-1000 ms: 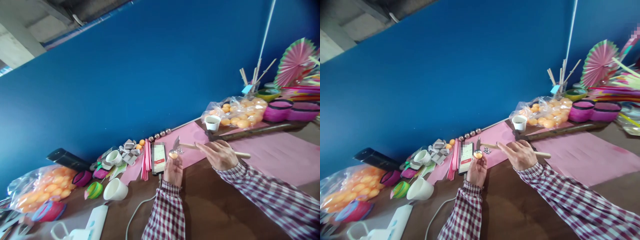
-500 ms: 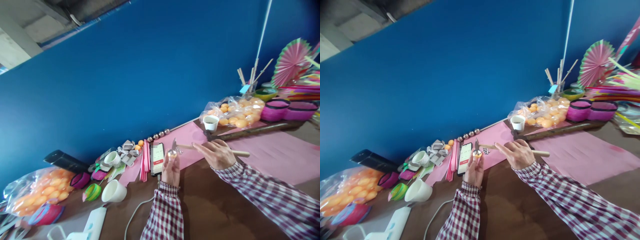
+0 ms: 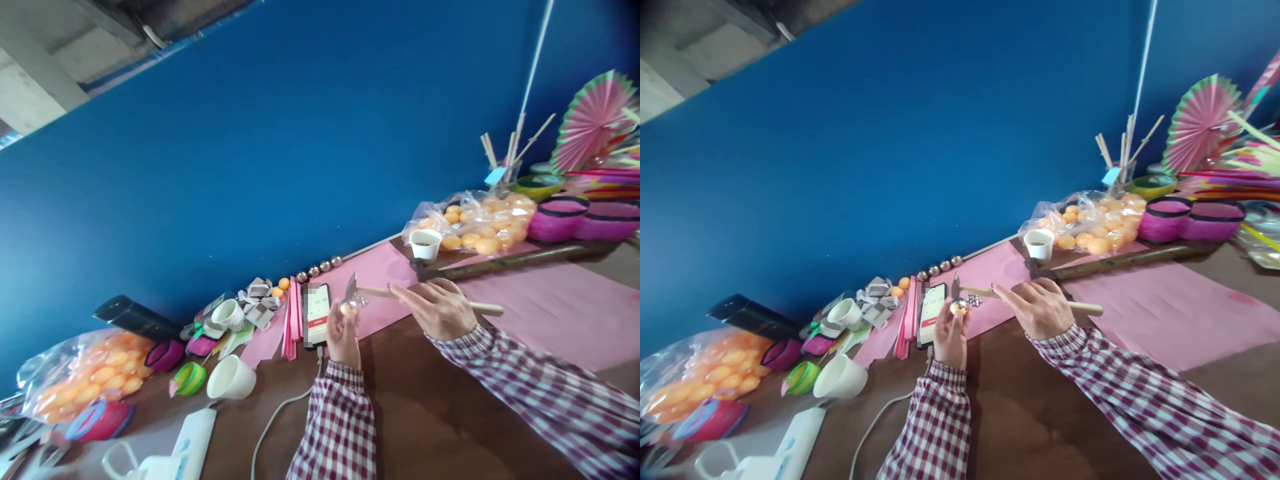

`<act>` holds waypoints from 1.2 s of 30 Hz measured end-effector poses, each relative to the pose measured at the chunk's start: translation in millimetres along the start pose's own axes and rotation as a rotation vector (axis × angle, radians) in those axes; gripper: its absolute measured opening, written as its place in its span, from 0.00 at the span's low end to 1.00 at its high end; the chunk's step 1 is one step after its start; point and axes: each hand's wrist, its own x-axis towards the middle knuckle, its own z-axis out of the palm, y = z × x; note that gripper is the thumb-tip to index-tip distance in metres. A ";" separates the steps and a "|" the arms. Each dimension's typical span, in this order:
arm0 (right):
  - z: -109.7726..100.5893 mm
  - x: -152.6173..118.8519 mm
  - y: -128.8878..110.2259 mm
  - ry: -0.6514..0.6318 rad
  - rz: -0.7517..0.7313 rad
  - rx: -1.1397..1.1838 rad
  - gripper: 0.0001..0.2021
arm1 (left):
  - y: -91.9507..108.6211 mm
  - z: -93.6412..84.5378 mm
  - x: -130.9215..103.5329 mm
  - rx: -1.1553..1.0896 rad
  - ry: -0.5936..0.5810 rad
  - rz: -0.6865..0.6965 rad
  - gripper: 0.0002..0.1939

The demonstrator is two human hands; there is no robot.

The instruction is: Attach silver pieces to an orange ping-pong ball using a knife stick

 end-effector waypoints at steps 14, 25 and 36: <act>0.1 1.5 1.1 -0.028 -0.005 -0.007 0.19 | 1.7 -2.2 1.5 0.178 0.003 0.094 0.22; 0.9 0.2 -1.4 -0.020 0.015 0.008 0.19 | 2.7 -1.6 1.5 0.174 0.032 0.096 0.22; -0.9 0.2 -4.1 -0.024 -0.026 0.030 0.22 | 2.5 -1.9 3.1 0.286 0.106 0.079 0.20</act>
